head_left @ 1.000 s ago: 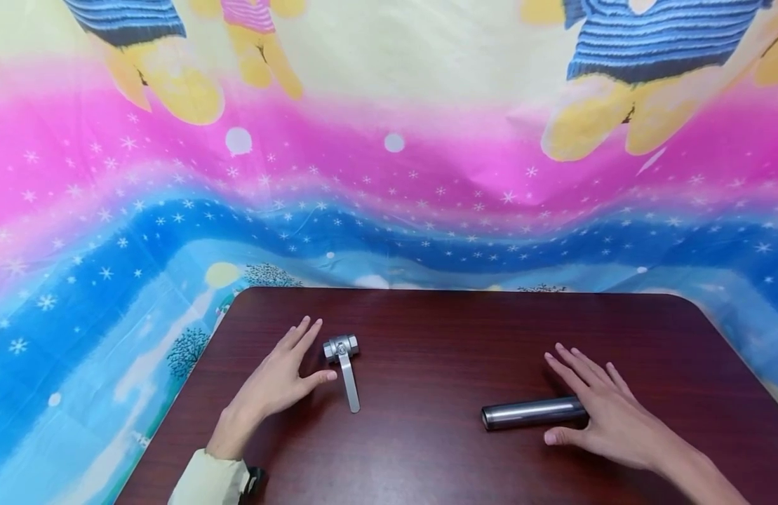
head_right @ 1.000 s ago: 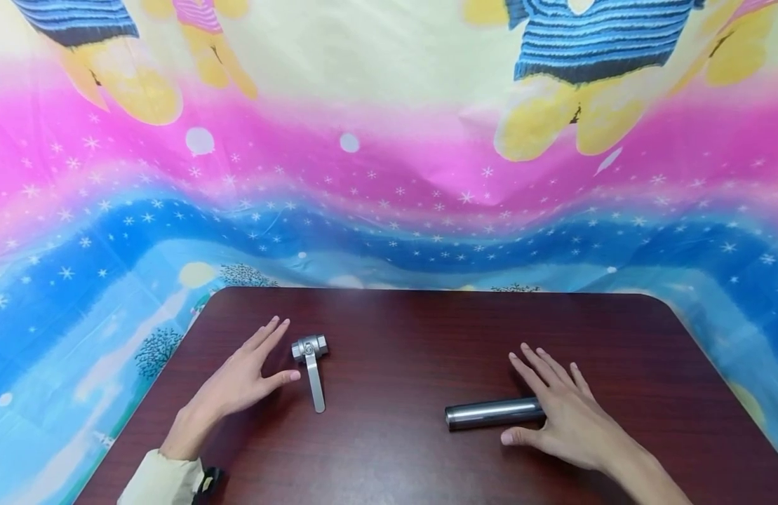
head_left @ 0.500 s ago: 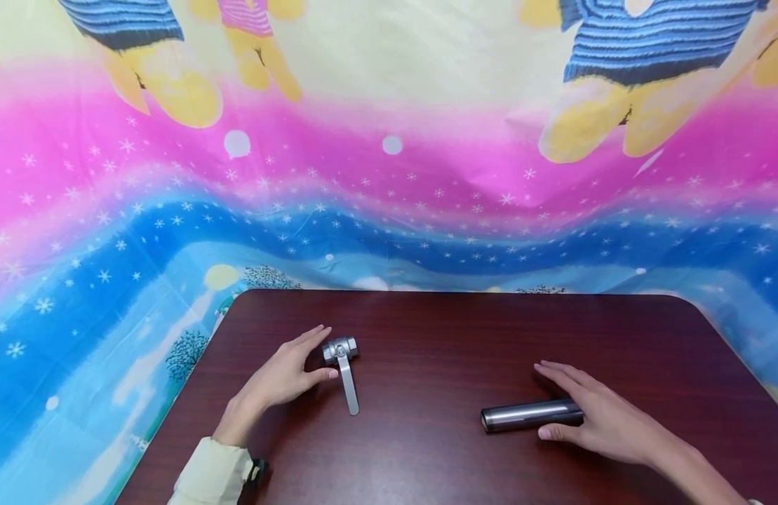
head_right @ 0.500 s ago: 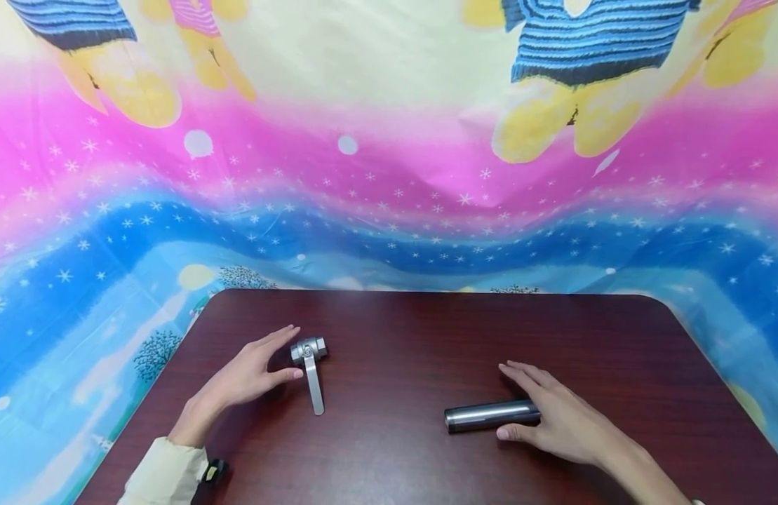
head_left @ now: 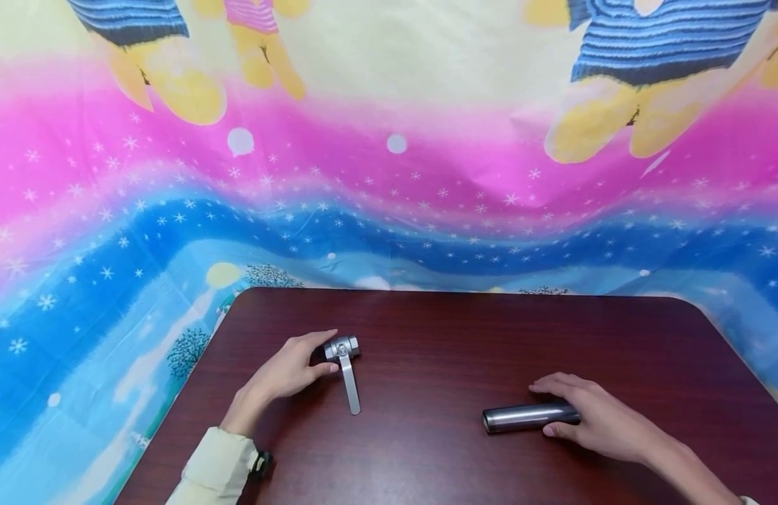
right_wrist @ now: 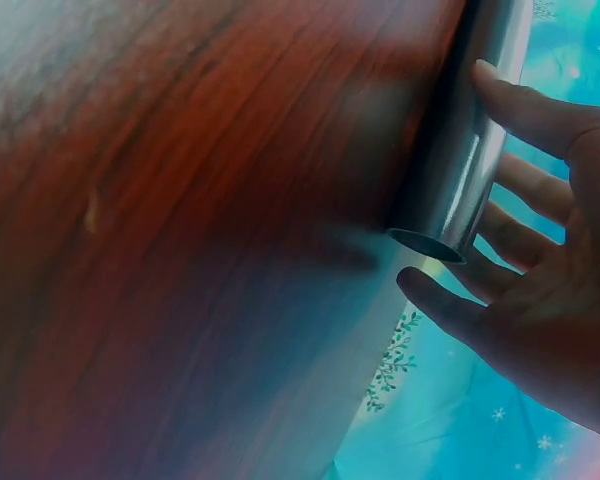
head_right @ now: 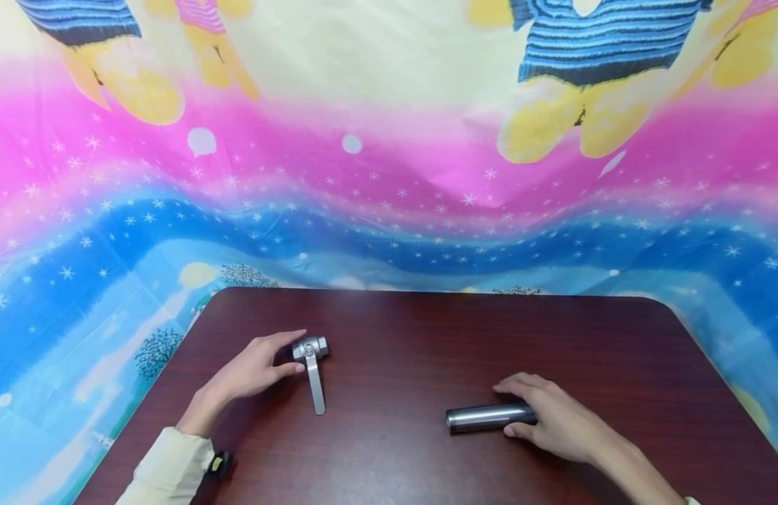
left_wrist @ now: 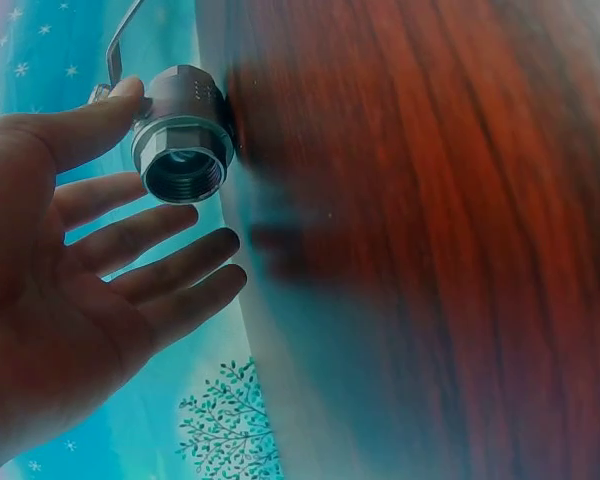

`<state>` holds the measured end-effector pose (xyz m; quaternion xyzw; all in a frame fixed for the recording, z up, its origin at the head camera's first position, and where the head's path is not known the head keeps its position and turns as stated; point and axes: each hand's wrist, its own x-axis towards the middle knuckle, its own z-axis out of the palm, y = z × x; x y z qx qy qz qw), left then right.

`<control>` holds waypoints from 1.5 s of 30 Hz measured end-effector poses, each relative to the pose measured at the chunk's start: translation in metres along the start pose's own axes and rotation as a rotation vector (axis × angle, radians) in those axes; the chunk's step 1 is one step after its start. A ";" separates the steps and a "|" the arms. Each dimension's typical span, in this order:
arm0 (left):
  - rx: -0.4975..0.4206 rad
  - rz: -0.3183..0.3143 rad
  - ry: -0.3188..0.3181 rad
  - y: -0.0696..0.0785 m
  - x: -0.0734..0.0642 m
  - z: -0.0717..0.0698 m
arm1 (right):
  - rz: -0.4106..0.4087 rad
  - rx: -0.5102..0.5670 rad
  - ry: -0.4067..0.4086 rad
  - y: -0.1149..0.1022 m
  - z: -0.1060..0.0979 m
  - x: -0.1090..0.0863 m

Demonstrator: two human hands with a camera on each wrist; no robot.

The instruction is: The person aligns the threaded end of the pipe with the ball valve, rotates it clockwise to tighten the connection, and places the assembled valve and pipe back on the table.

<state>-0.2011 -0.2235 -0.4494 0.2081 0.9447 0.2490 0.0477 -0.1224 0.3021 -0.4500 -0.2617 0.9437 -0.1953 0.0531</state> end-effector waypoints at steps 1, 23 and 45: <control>-0.003 0.003 -0.002 0.000 0.001 0.001 | -0.004 0.001 -0.004 0.000 0.000 0.000; 0.050 -0.001 0.010 0.005 0.016 0.007 | -0.019 0.109 -0.098 0.003 -0.002 0.004; 0.081 -0.028 0.026 0.011 0.023 0.010 | -0.062 0.191 -0.073 0.010 0.001 0.004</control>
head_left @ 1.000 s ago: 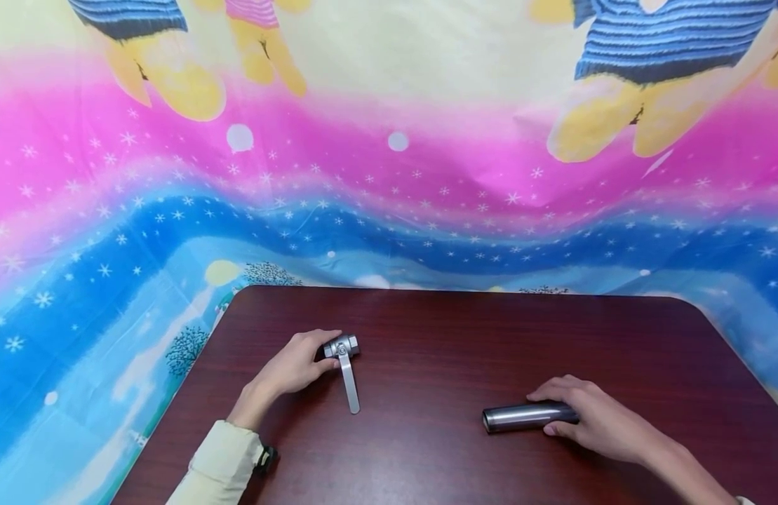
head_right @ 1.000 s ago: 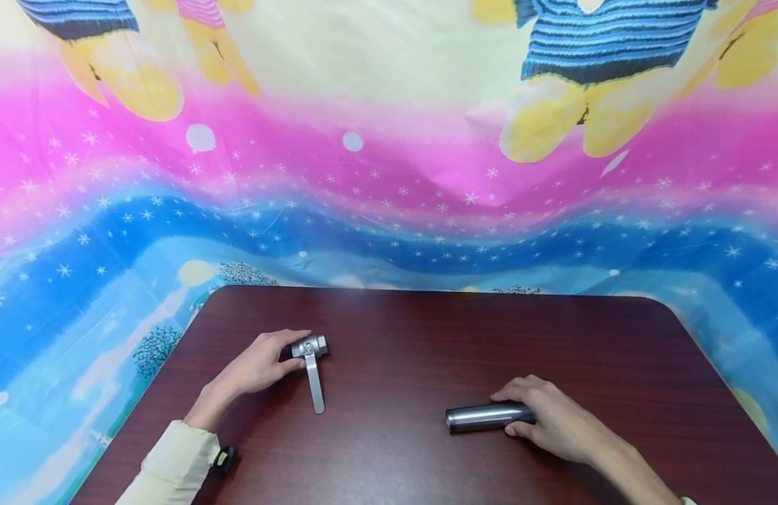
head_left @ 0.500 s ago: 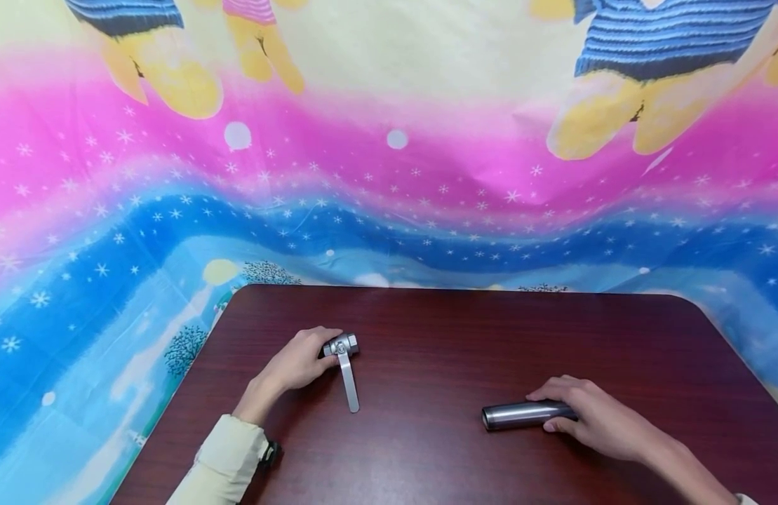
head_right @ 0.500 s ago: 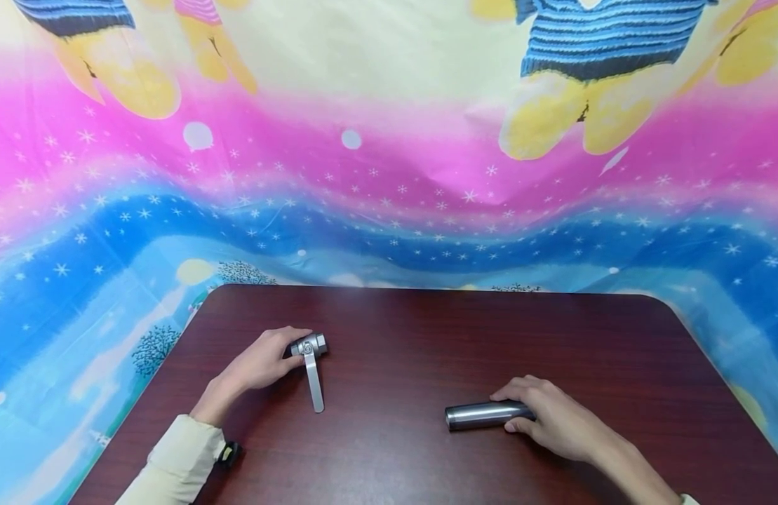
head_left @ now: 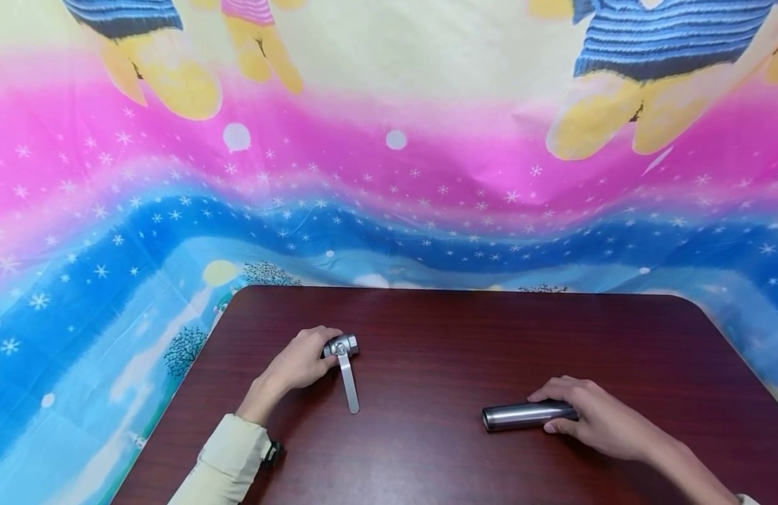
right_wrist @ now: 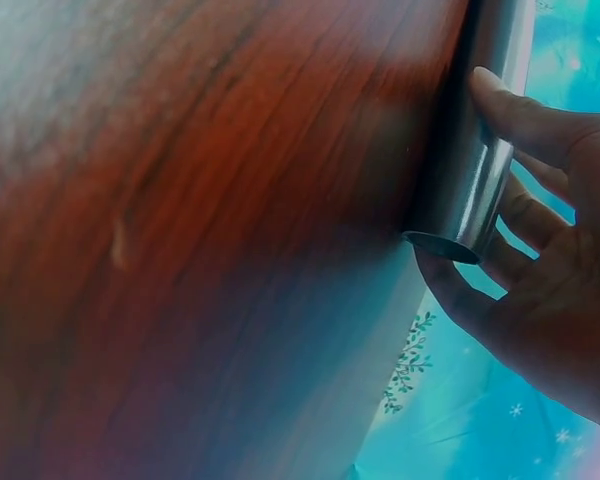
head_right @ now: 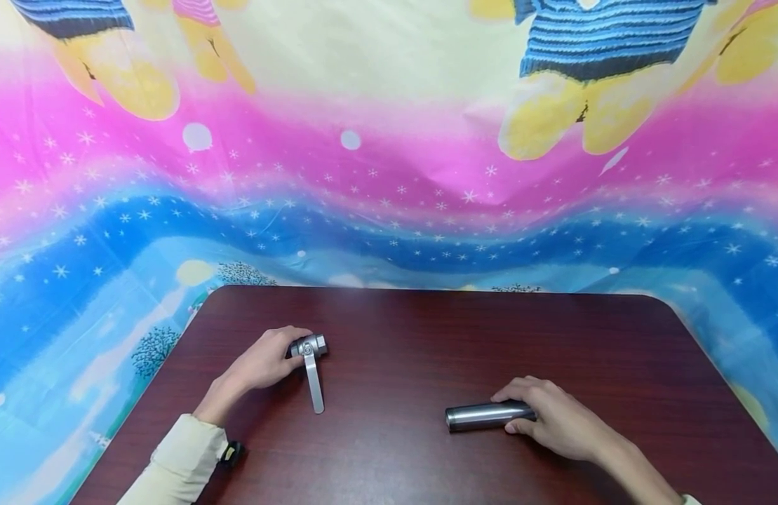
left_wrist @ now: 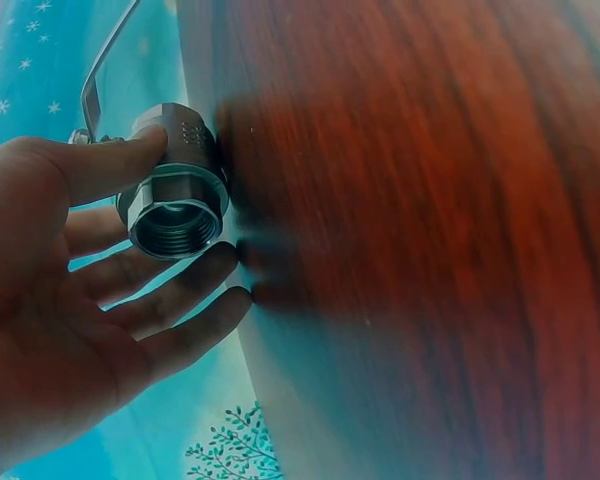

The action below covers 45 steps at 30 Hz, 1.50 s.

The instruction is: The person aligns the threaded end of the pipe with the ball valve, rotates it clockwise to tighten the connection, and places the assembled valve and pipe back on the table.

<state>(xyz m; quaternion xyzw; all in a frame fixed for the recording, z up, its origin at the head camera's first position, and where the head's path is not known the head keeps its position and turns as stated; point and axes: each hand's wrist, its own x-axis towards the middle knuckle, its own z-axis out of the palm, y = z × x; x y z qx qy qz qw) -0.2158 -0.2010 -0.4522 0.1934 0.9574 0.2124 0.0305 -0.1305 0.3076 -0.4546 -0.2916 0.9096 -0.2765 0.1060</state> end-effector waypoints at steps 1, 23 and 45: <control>0.000 0.000 0.001 0.000 0.000 0.000 | 0.000 0.005 -0.001 0.000 0.000 0.000; -0.026 -0.032 -0.019 0.002 0.002 -0.001 | -0.038 0.198 -0.005 0.016 0.002 -0.002; -0.152 0.028 0.071 0.012 -0.010 -0.013 | 0.027 0.355 0.033 0.012 0.004 -0.005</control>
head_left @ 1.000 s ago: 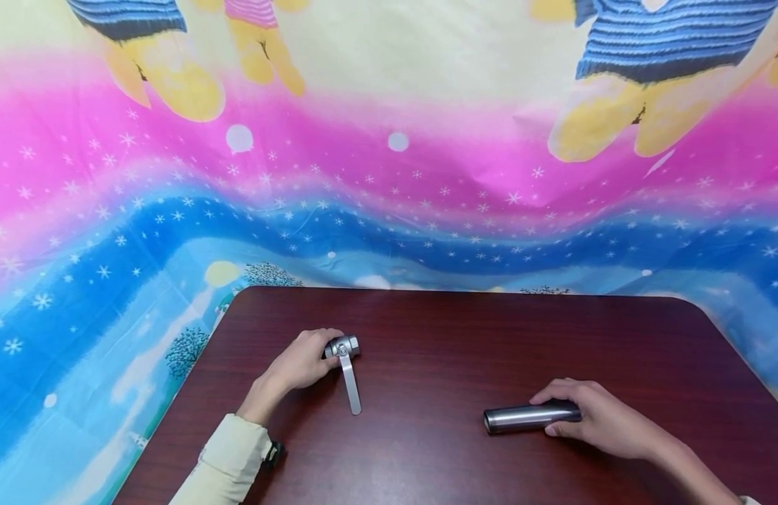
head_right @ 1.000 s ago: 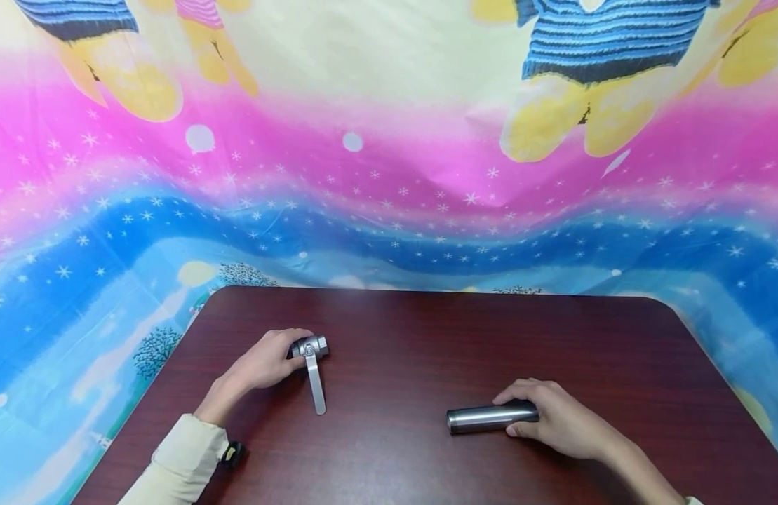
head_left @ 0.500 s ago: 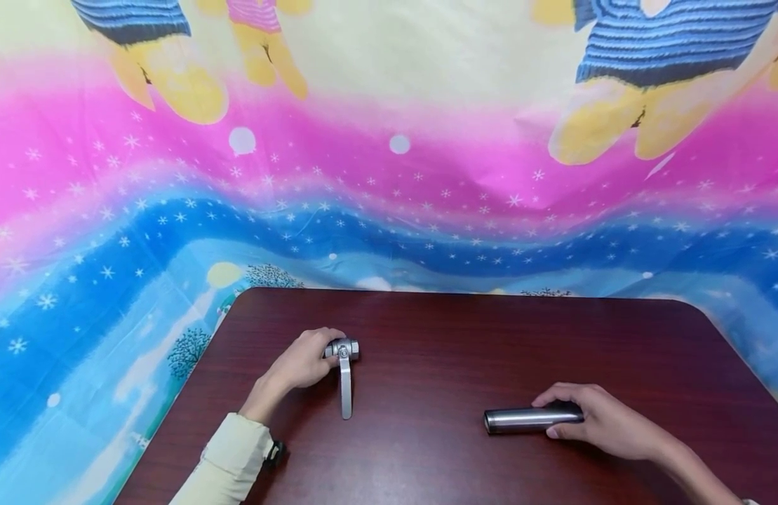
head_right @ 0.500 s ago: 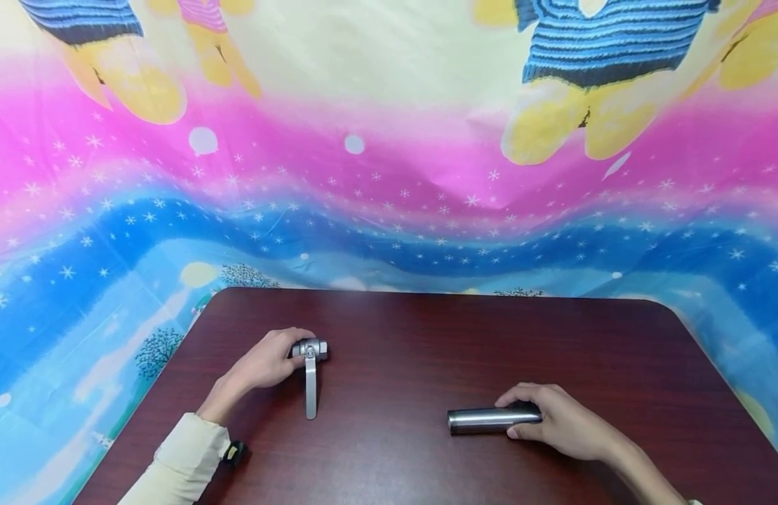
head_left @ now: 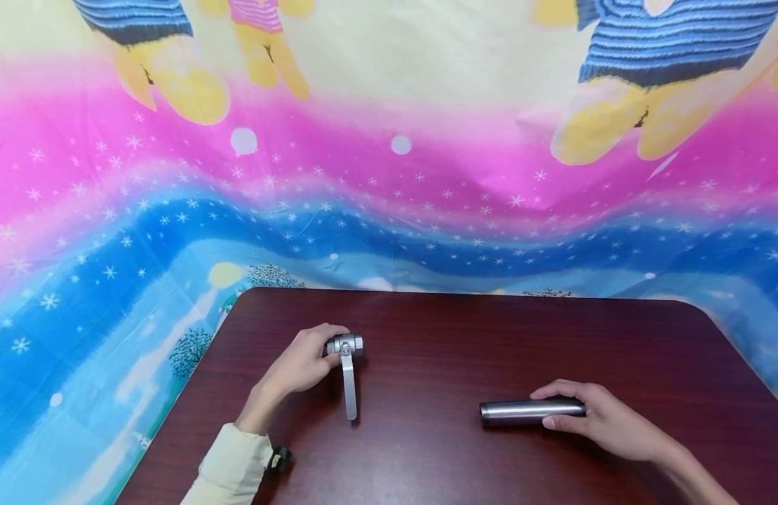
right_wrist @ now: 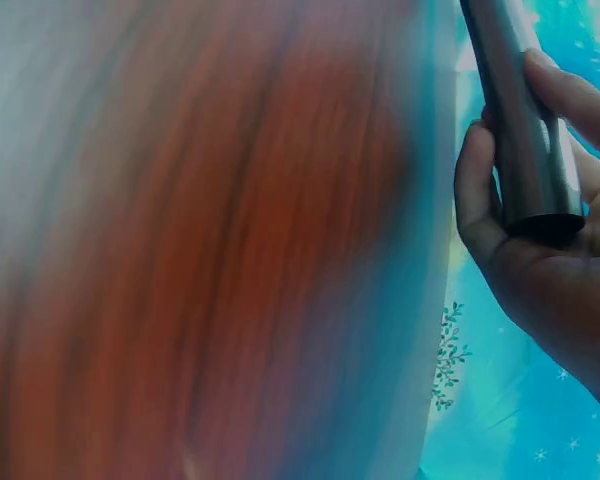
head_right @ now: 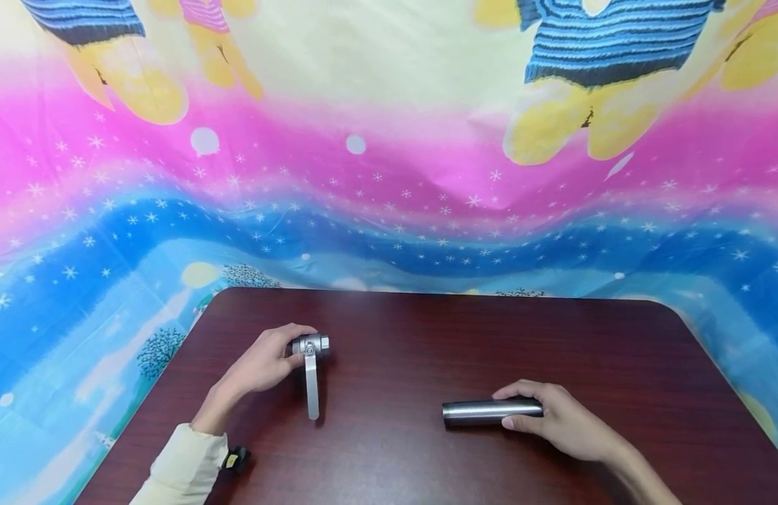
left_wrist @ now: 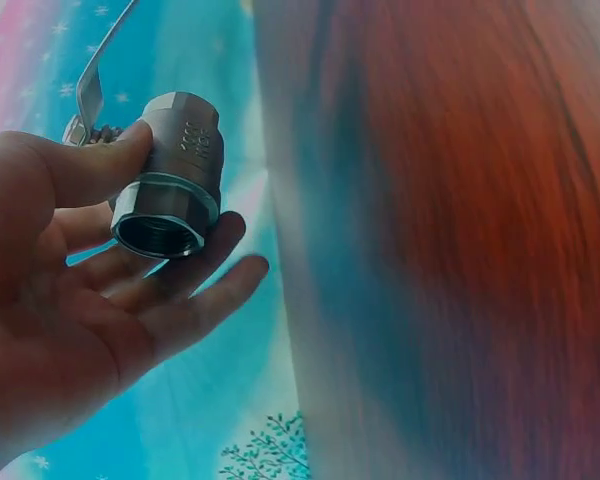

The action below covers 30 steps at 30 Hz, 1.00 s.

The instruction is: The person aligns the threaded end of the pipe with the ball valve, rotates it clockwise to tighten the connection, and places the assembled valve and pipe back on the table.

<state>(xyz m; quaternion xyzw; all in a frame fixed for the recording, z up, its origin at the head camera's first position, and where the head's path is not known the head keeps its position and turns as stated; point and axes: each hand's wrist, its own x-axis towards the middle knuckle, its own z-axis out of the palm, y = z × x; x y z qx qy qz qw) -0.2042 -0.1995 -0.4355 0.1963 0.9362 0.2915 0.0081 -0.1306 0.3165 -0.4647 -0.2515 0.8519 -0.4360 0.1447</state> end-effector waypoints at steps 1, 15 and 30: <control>-0.012 0.005 0.009 0.002 -0.001 0.000 | 0.012 0.017 0.010 -0.001 0.000 0.000; -0.229 0.035 0.081 0.032 -0.003 -0.001 | 0.124 0.232 0.250 -0.031 0.010 0.019; -0.451 0.102 0.101 0.066 0.003 0.004 | 0.023 0.370 0.454 -0.049 0.016 0.051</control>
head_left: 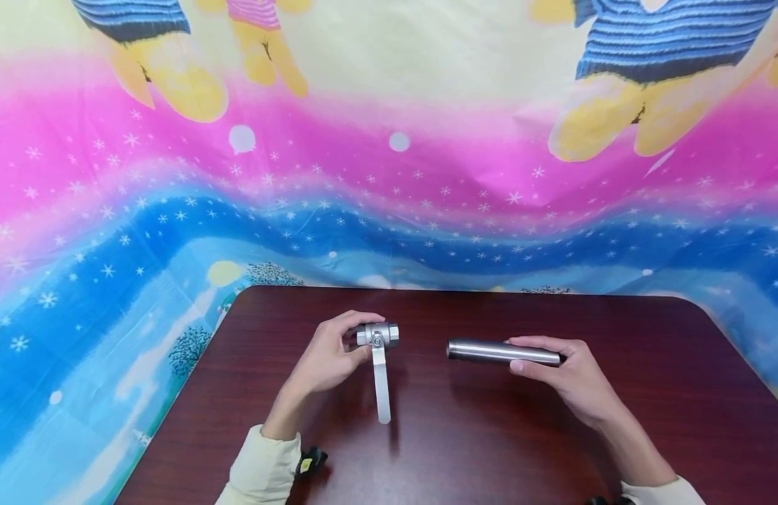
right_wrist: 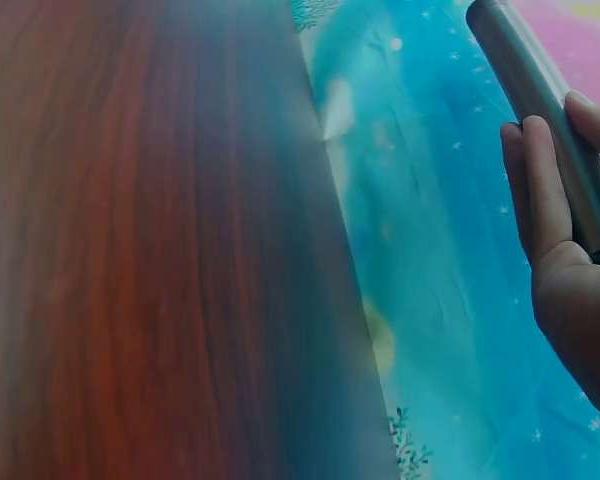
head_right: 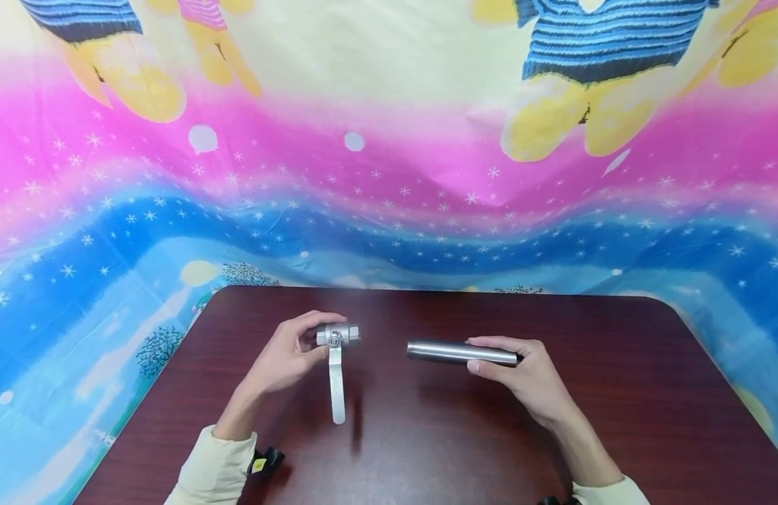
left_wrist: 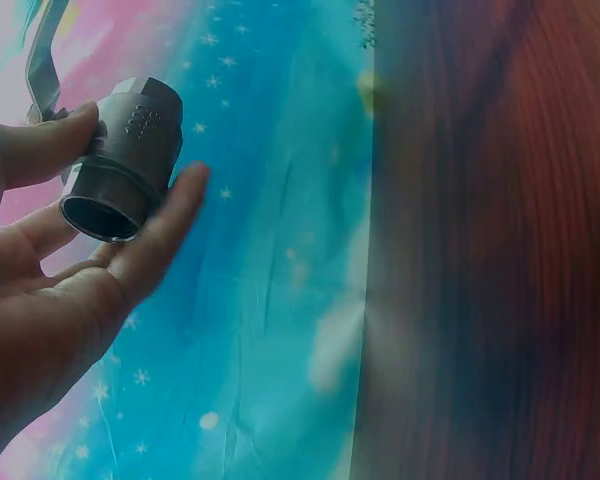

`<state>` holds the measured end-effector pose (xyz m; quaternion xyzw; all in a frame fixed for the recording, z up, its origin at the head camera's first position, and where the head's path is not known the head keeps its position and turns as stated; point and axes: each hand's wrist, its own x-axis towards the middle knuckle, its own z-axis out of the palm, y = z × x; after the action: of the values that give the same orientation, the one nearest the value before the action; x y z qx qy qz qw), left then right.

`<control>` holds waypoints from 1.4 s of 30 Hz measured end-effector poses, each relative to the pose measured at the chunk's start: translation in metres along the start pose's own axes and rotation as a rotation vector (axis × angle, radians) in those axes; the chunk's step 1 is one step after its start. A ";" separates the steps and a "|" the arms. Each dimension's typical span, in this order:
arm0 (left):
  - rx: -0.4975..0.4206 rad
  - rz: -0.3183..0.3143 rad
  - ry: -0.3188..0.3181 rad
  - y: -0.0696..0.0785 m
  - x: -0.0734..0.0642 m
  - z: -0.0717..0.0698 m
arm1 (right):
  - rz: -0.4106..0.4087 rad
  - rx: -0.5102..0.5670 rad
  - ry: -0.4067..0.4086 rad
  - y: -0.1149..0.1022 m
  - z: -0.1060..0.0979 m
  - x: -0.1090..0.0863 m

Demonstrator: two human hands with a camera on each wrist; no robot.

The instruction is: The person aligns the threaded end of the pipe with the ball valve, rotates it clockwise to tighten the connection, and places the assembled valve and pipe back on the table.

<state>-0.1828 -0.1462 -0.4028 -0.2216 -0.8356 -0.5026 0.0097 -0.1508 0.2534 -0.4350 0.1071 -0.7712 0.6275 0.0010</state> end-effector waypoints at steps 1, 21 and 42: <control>-0.008 0.003 -0.003 0.001 0.001 0.001 | -0.006 0.004 0.008 -0.001 0.002 0.001; -0.056 0.069 0.040 0.017 0.023 0.015 | -0.032 0.035 0.034 -0.015 0.021 0.033; -0.129 0.041 0.042 0.019 0.036 0.019 | -0.016 0.121 -0.029 -0.024 0.031 0.049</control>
<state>-0.2041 -0.1101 -0.3877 -0.2281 -0.7963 -0.5598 0.0231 -0.1905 0.2110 -0.4116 0.1222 -0.7309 0.6713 -0.0117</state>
